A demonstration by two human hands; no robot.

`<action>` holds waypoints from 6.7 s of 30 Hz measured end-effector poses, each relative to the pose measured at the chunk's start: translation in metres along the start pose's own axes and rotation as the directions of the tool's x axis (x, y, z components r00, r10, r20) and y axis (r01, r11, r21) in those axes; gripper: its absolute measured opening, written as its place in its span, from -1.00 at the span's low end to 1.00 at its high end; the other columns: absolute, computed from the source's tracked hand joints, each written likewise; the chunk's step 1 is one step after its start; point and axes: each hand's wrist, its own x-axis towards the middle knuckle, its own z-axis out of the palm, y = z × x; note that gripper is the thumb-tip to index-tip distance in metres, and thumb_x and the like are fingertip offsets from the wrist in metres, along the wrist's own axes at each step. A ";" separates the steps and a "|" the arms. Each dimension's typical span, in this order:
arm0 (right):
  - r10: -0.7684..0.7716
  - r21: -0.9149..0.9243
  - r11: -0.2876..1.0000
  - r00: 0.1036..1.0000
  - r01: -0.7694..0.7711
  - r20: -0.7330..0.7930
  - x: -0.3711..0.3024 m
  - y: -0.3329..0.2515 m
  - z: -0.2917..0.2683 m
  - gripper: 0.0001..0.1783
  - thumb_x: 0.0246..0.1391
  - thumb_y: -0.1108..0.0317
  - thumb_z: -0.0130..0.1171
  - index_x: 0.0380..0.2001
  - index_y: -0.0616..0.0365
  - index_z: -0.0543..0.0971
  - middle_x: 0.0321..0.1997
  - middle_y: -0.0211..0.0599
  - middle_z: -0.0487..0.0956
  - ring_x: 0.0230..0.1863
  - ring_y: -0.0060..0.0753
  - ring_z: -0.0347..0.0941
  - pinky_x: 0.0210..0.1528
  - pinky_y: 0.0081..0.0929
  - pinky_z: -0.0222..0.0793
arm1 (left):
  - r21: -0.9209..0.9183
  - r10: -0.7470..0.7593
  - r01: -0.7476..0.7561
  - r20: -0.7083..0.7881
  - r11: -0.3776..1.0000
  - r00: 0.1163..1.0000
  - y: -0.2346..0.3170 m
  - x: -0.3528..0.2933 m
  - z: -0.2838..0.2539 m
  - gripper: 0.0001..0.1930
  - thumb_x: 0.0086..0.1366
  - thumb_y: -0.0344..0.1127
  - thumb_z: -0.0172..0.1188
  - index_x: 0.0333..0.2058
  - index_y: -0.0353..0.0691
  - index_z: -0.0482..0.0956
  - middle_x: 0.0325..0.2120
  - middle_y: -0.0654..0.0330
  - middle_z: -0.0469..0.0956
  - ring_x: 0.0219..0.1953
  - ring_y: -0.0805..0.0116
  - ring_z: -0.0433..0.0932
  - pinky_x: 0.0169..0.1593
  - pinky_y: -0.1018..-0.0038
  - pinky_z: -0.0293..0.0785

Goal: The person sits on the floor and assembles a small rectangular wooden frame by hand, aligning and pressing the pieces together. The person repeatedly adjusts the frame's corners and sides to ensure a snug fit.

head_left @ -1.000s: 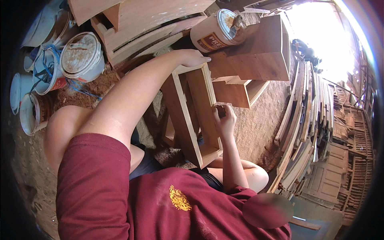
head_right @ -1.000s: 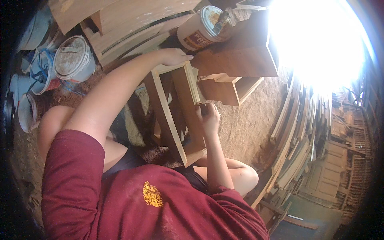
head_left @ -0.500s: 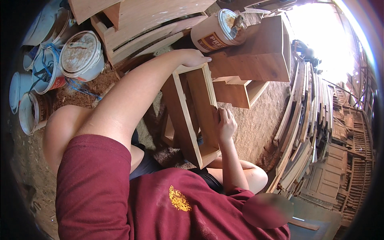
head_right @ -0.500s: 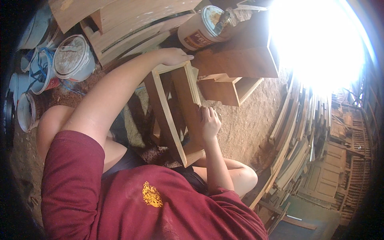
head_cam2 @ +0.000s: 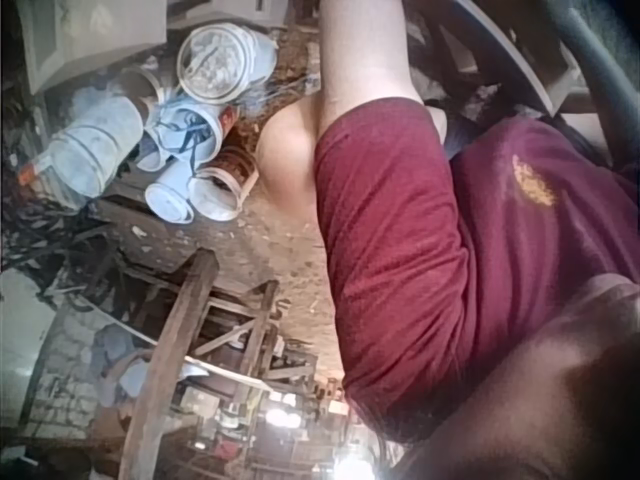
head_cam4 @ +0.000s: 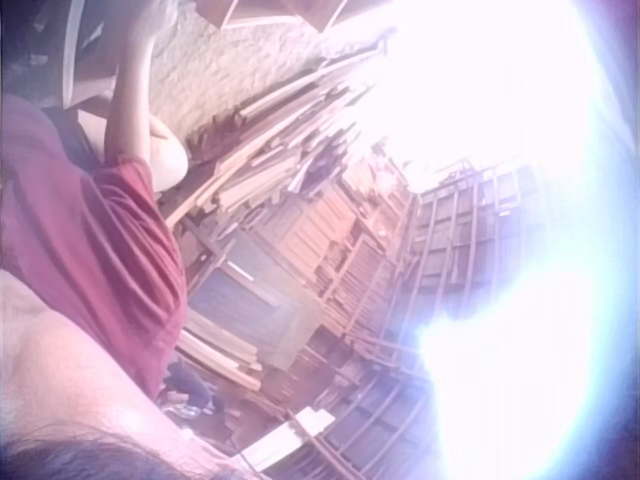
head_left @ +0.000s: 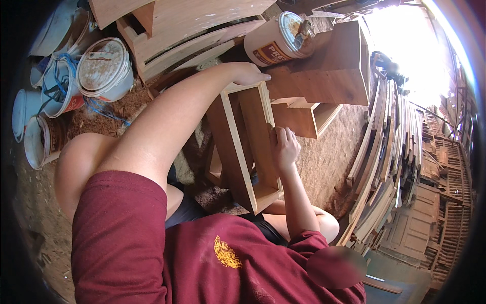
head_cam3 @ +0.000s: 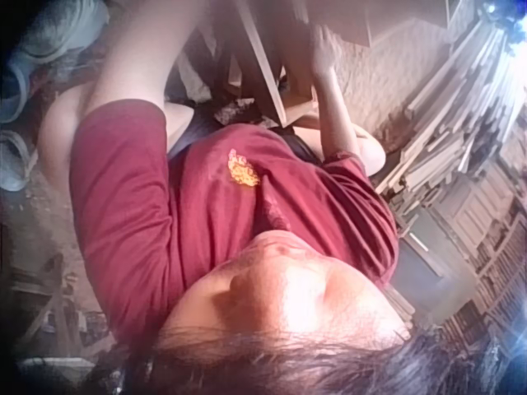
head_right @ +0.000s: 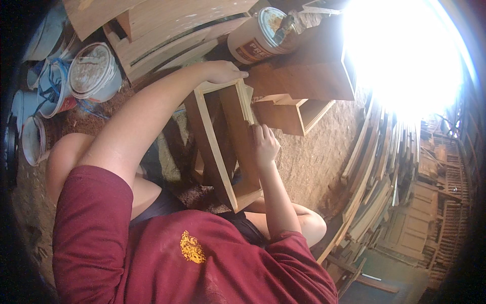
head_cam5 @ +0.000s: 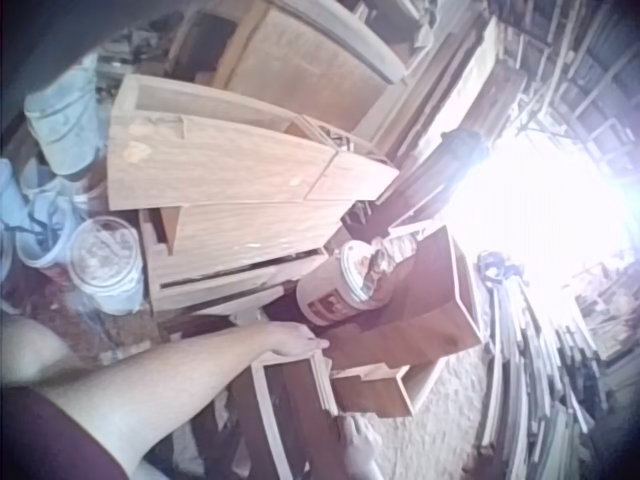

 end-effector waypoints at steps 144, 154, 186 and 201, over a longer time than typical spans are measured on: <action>0.141 0.175 0.973 0.989 -0.148 0.053 0.037 -0.002 0.008 -0.65 0.15 0.15 0.29 -0.53 0.15 0.46 -0.51 -0.11 0.53 -0.42 0.02 0.51 -0.36 -0.13 0.40 | -0.047 -0.017 0.015 -0.044 0.999 0.999 -0.002 -0.002 0.001 -0.22 0.46 0.29 -0.25 0.10 -0.39 0.54 0.16 -0.29 0.43 0.26 -0.19 0.37 0.34 0.16 0.24; 0.081 0.160 0.984 0.996 -0.077 -0.020 0.001 0.003 0.007 -0.74 0.09 0.25 0.30 -0.51 0.11 0.46 -0.48 -0.20 0.53 -0.38 -0.07 0.53 -0.36 -0.16 0.42 | -0.018 0.002 -0.002 -0.009 1.000 1.000 0.001 -0.008 -0.004 -0.19 0.45 0.33 -0.25 0.11 -0.40 0.53 0.19 -0.25 0.41 0.29 -0.17 0.34 0.34 0.15 0.23; 0.070 0.282 0.958 0.996 -0.054 -0.047 0.082 -0.025 0.019 -0.77 0.25 0.22 0.17 -0.34 0.16 0.47 -0.44 -0.15 0.50 -0.43 -0.10 0.50 -0.37 -0.19 0.40 | -0.052 0.007 -0.010 -0.043 0.999 0.999 0.000 -0.005 0.001 -0.29 0.46 0.25 -0.19 0.02 -0.34 0.61 0.08 -0.20 0.52 0.17 -0.15 0.47 0.26 0.12 0.32; 0.438 0.803 -0.311 0.673 -0.508 0.595 0.021 0.004 -0.066 -0.79 0.36 0.36 0.06 -0.03 0.21 0.51 -0.30 -0.38 0.59 -0.37 -0.58 0.53 -0.40 -0.55 0.50 | 0.151 0.180 -0.186 0.054 0.971 0.982 0.092 -0.026 -0.009 -0.41 0.34 0.28 0.09 -0.27 -0.23 0.66 -0.30 0.15 0.68 -0.24 0.23 0.66 -0.13 0.27 0.55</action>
